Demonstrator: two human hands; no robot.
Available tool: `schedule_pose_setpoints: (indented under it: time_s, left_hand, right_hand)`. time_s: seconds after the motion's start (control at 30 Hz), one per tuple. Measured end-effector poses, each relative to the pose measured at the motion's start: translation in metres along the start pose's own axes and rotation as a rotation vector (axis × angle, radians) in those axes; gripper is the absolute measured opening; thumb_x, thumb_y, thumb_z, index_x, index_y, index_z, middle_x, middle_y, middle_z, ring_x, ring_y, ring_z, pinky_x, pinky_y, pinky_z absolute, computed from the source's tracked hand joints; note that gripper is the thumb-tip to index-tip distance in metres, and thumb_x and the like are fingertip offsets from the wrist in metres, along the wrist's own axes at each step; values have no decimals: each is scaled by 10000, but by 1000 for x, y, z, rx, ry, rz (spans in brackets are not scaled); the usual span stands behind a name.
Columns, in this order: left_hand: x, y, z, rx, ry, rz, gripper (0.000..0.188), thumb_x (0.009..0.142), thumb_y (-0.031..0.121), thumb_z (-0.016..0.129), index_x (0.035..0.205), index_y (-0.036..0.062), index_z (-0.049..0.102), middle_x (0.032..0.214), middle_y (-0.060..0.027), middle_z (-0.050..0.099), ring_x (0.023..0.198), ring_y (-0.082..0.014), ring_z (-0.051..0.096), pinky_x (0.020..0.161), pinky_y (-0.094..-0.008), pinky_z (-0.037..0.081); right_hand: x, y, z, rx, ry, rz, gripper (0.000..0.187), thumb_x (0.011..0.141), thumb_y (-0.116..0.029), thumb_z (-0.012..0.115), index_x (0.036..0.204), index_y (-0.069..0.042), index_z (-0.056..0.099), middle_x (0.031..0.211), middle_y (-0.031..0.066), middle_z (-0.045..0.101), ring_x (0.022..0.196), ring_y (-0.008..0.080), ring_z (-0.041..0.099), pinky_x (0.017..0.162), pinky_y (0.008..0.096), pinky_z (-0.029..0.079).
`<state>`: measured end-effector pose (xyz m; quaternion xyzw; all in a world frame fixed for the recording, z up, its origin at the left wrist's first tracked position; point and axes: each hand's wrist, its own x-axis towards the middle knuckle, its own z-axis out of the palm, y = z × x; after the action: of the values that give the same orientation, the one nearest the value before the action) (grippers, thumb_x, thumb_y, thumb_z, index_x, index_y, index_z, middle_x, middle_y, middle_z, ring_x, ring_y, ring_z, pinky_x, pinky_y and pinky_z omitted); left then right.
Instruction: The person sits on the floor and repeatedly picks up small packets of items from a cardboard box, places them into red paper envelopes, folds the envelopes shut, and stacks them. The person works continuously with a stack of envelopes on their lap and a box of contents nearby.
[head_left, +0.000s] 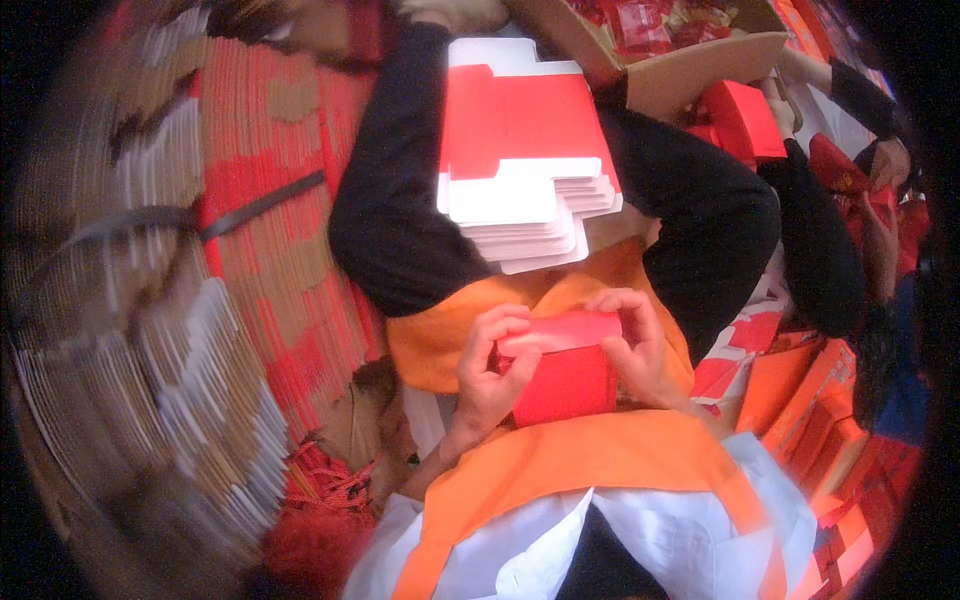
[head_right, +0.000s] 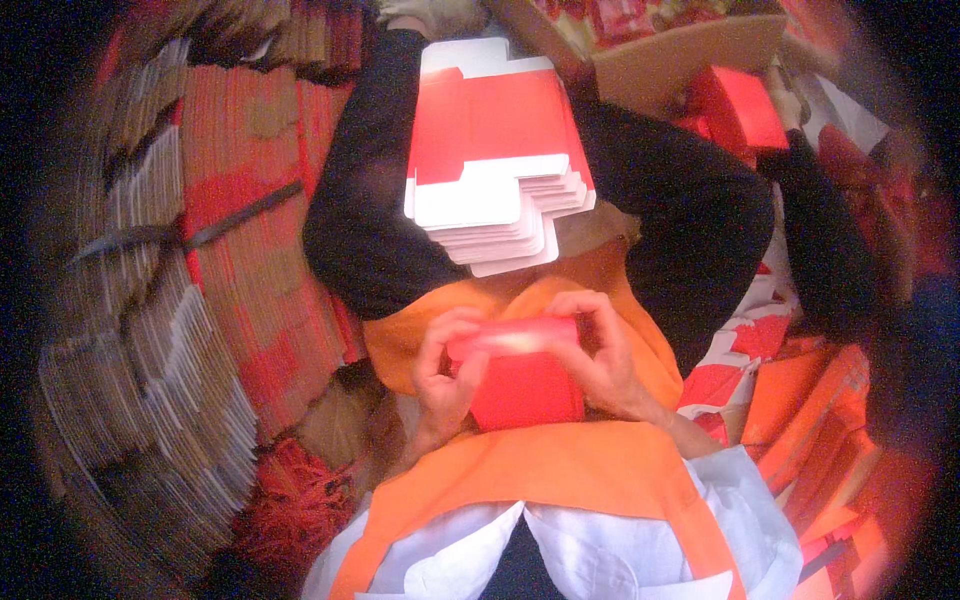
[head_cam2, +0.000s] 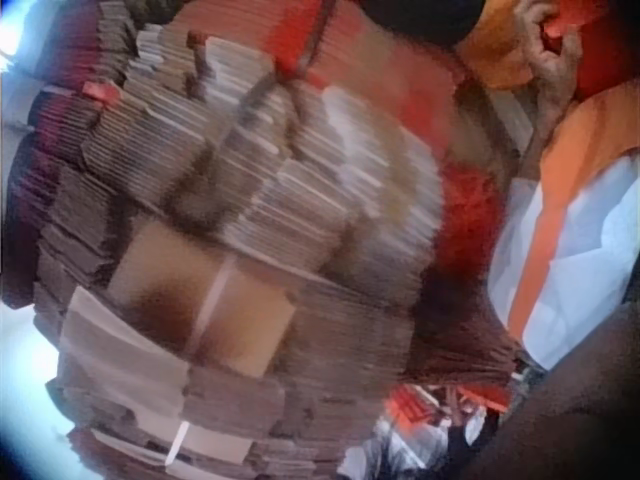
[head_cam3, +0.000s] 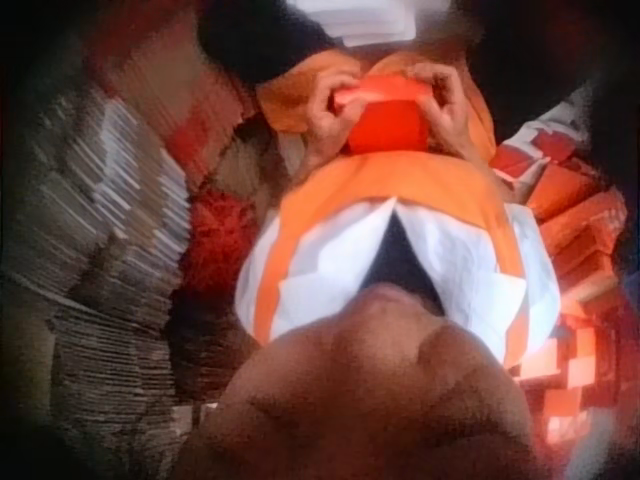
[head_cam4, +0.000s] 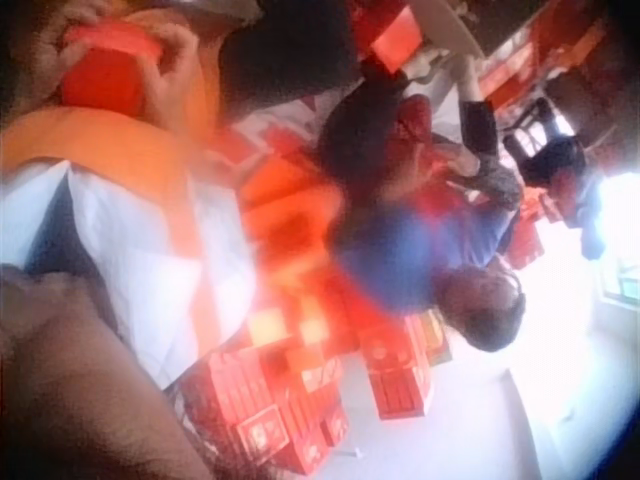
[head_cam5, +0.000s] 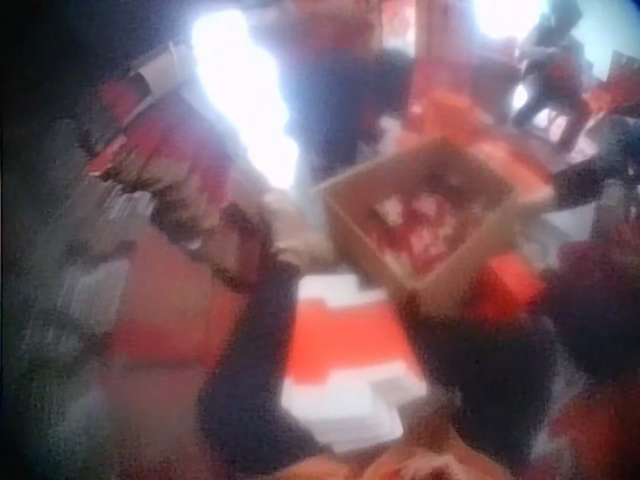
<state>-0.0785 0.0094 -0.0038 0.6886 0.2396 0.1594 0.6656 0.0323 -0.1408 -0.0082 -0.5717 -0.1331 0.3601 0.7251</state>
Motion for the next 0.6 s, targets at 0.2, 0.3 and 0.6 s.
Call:
schedule_pose_setpoints:
  time_s: [0.2, 0.3, 0.6]
  left_hand:
    - [5, 1, -2, 27, -29, -9, 156, 733, -36, 572, 881, 7, 547, 966, -115, 560, 936, -214, 538, 841, -298, 415]
    - [3, -3, -3, 10, -36, -20, 137, 735, -47, 550, 861, 6, 550, 949, -111, 567, 930, -213, 540, 843, -301, 414]
    - [-14, -22, 0, -1, 14, 82, 80, 773, -7, 573, 847, 17, 554, 1020, -135, 566, 987, -246, 534, 875, -343, 405]
  right_hand:
    - [10, -8, -2, -262, -27, -11, 90, 791, 8, 520, 880, 0, 505, 908, 84, 527, 862, 172, 516, 769, 269, 410]
    - [10, -7, -3, -264, -39, -11, 52, 794, 9, 511, 845, 4, 520, 884, 90, 537, 839, 182, 528, 752, 278, 421]
    - [5, 6, -19, -379, -219, -145, 75, 801, 6, 502, 867, 7, 538, 1001, 129, 544, 954, 246, 523, 884, 340, 392]
